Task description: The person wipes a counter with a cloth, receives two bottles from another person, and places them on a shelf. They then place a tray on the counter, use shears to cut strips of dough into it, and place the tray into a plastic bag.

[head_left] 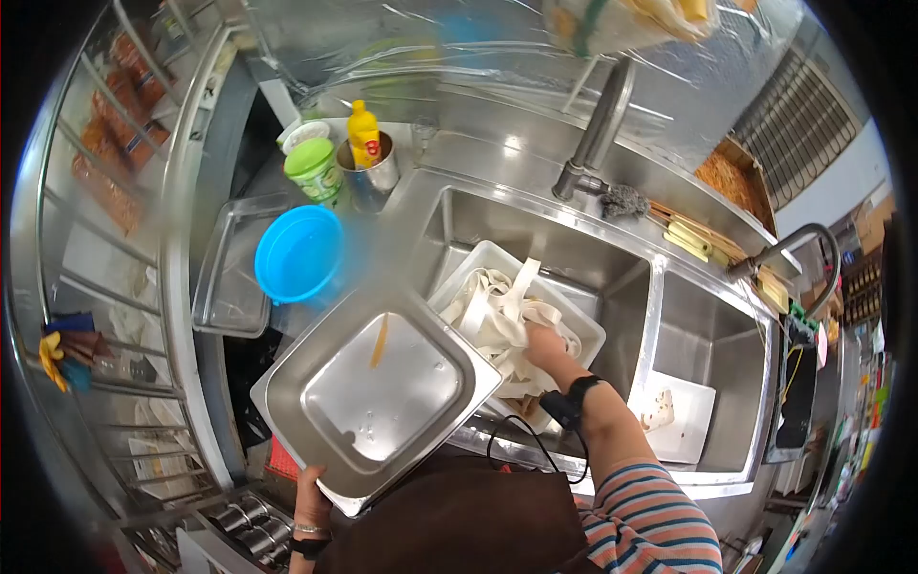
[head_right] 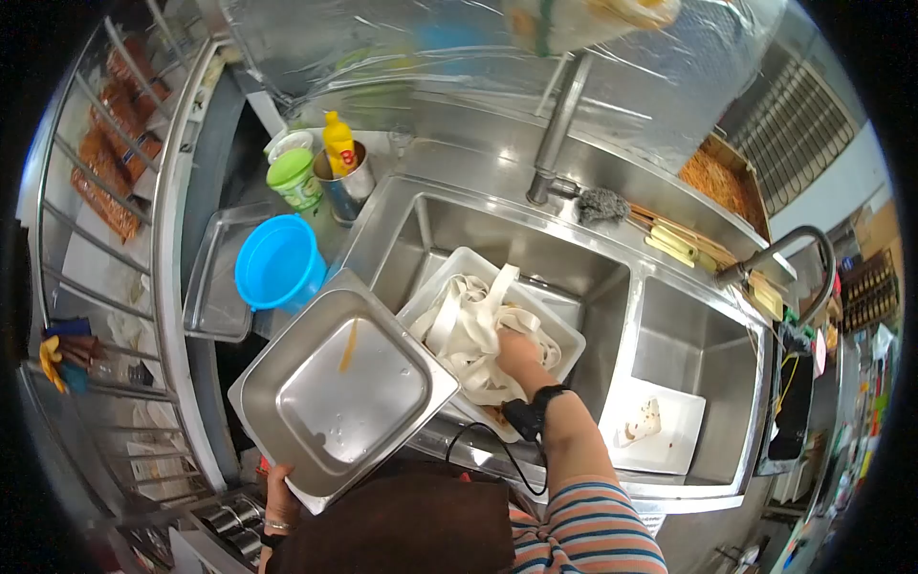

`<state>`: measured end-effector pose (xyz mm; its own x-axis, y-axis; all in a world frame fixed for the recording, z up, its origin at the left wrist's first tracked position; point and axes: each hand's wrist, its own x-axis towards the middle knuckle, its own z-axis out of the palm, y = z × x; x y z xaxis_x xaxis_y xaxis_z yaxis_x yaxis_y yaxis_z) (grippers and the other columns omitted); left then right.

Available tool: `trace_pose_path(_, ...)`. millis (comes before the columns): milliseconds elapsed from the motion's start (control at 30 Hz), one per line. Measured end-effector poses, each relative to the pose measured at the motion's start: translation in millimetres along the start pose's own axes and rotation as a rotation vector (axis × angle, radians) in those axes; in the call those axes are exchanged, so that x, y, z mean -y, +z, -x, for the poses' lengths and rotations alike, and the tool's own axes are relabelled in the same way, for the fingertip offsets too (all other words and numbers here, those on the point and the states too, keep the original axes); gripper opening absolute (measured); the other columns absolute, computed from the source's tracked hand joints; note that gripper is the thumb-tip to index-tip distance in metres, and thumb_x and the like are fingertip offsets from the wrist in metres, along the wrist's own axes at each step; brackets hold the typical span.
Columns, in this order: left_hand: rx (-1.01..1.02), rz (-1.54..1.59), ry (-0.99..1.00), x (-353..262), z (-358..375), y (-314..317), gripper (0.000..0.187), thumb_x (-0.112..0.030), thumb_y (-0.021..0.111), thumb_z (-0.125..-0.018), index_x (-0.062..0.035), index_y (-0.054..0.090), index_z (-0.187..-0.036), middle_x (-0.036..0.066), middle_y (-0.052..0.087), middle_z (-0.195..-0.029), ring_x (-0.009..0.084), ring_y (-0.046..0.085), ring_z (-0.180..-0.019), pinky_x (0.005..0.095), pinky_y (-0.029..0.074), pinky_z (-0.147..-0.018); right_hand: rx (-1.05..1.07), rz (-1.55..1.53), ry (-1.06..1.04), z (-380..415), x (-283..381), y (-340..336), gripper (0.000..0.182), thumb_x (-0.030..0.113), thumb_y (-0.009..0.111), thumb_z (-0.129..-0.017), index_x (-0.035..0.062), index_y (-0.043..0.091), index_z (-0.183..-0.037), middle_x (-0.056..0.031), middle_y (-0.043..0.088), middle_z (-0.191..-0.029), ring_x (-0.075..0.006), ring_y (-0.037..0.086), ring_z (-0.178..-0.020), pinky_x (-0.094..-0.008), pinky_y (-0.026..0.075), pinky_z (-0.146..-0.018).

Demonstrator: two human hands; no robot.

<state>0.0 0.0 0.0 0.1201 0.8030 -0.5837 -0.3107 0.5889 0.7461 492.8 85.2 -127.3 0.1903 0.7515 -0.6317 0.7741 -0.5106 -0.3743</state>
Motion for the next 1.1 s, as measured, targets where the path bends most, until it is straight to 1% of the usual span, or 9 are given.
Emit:
trace_pose_path(200,-0.148,0.04,0.019,13.3,-6.7,1.9,0.051,-0.016,0.052,-0.075,0.0006,0.048,-0.123,0.012,0.058,-0.11,0.026,0.057,-0.101,0.0359,0.047,-0.089,-0.175,0.164,-0.273,-30.8,-28.4,-0.5,0.056,0.019,0.072,-0.072,0.0113,0.054,-0.124,-0.0141,0.063,-0.109,-0.0334,0.062,-0.097,-0.0385,0.051,-0.082)
trace_pose_path(300,-0.191,-0.017,0.041,9.6,-0.1,9.0,0.051,-0.013,0.049,-0.074,0.0008,0.047,-0.123,0.013,0.057,-0.112,0.0271,0.057,-0.103,0.037,0.047,-0.089,-0.547,-0.357,-0.302,-75.7,-36.3,-29.6,0.043,0.018,0.071,-0.075,0.0117,0.058,-0.116,-0.0097,0.065,-0.098,-0.0314,0.065,-0.085,-0.0373,0.053,-0.076)
trace_pose_path(367,-0.215,-0.049,0.056,8.8,0.8,8.8,0.051,-0.012,0.048,-0.074,0.0009,0.047,-0.124,0.013,0.057,-0.113,0.0276,0.056,-0.104,0.0376,0.047,-0.089,-0.17,-1.26,0.129,-91.1,-27.2,-55.4,0.03,0.024,0.069,-0.079,0.011,0.059,-0.105,-0.0043,0.063,-0.093,-0.0249,0.065,-0.083,-0.0349,0.055,-0.07)
trace_pose_path(400,-0.171,-0.19,0.148,12.0,2.4,4.9,0.042,-0.015,0.048,-0.077,0.0001,0.051,-0.116,0.011,0.057,-0.108,0.025,0.056,-0.101,0.0365,0.047,-0.088,-0.128,-1.292,0.245,-100.6,-22.4,-59.4,0.024,0.022,0.066,-0.083,0.0122,0.058,-0.104,-0.0011,0.06,-0.089,-0.0175,0.063,-0.084,-0.0327,0.055,-0.065)
trace_pose_path(500,-0.259,0.029,-0.045,28.0,-2.6,-38.9,0.034,-0.02,0.048,-0.08,0.0004,0.056,-0.107,0.01,0.06,-0.102,0.0216,0.058,-0.095,0.0348,0.048,-0.084,-0.077,-1.656,0.223,-138.8,-22.3,-33.9,0.022,0.018,0.064,-0.085,0.0129,0.056,-0.105,-0.0022,0.061,-0.089,-0.0162,0.062,-0.08,-0.0338,0.055,-0.066)
trace_pose_path(567,-0.114,-0.201,-0.004,23.4,7.4,-24.4,0.04,-0.022,0.044,-0.095,0.0054,0.051,-0.123,0.019,0.057,-0.117,0.0263,0.053,-0.111,0.0406,0.04,-0.099,-0.11,-1.837,0.136,-140.1,-14.4,-32.7,0.023,0.02,0.067,-0.084,0.014,0.056,-0.103,-0.003,0.061,-0.091,-0.014,0.059,-0.073,-0.0324,0.054,-0.064)
trace_pose_path(633,-0.183,-0.3,0.051,20.7,13.9,-17.3,0.038,-0.021,0.042,-0.095,0.0065,0.053,-0.119,0.017,0.058,-0.116,0.0276,0.054,-0.109,0.0393,0.041,-0.096,-0.062,-2.144,-0.182,-135.7,-8.1,-42.3,0.02,0.021,0.068,-0.083,0.0145,0.058,-0.099,-0.0026,0.061,-0.091,-0.0124,0.055,-0.066,-0.0317,0.053,-0.062)
trace_pose_path(700,-0.199,-0.15,0.055,11.9,5.6,-5.9,0.036,-0.022,0.05,-0.079,0.0012,0.057,-0.105,0.01,0.061,-0.098,0.023,0.059,-0.092,0.0344,0.049,-0.084,-0.042,-2.018,-0.42,-101.2,-2.0,-78.7,0.012,0.02,0.066,-0.087,0.0141,0.06,-0.095,-0.0022,0.061,-0.091,-0.0083,0.051,-0.061,-0.0256,0.049,-0.055)
trace_pose_path(1100,-0.084,-0.097,-0.005,-9.0,4.5,33.2,0.039,-0.022,0.05,-0.08,0.0007,0.057,-0.111,0.009,0.062,-0.102,0.0213,0.06,-0.095,0.0323,0.048,-0.084,-0.05,-1.17,-0.752,125.8,66.2,-247.1,0.015,0.017,0.058,-0.091,0.0062,0.061,-0.1,-0.0004,0.051,-0.058,-0.0034,0.037,-0.04,-0.019,0.031,-0.038)
